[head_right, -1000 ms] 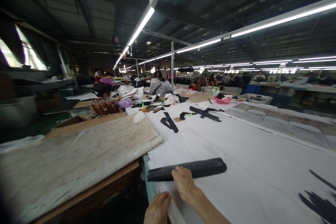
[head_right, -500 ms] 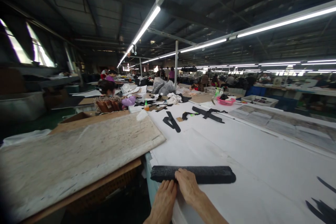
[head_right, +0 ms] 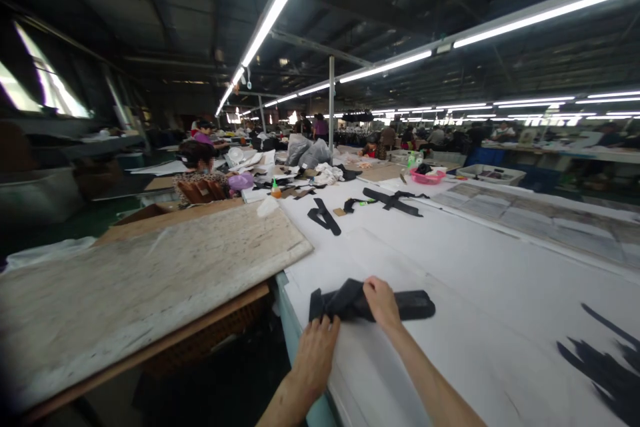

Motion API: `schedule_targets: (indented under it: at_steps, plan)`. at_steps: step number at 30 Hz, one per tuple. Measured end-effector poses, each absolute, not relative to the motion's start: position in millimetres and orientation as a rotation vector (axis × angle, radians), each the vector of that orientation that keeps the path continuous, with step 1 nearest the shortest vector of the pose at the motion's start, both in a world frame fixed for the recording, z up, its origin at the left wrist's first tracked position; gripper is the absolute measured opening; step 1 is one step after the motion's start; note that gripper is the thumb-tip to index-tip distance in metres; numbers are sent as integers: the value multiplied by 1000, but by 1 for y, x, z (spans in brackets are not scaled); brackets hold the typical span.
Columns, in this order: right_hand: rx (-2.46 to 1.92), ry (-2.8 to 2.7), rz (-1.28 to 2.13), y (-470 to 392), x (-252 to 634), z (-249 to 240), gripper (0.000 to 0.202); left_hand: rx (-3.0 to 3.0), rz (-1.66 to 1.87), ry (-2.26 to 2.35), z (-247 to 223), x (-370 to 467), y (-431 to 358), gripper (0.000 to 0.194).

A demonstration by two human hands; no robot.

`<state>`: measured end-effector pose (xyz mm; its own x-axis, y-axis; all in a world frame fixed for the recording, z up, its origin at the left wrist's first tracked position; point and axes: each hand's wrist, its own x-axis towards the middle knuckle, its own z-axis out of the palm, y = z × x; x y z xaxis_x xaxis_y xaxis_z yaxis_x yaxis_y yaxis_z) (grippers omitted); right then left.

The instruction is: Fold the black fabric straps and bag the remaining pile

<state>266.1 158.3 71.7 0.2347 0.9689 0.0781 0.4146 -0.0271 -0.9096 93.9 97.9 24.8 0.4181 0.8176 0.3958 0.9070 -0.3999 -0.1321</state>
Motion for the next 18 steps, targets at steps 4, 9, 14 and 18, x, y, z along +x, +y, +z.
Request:
schedule_targets:
  at_steps: [4,9,14,18]
  plan:
    - [-1467,-798,1002,162,310,80,7,-2385,-207,-1483,42,97,93,53]
    - [-1396,-587,1035,151,343,82,11,-2363,-200,-1477,49,111,96,56]
    - [-1300,-495,1039,146,361,89,12,-2307,-74,-1489,50,123,102,56]
    - [-1286,-417,899,151,409,113,15,-2343,50,-1516,57,124,114,55]
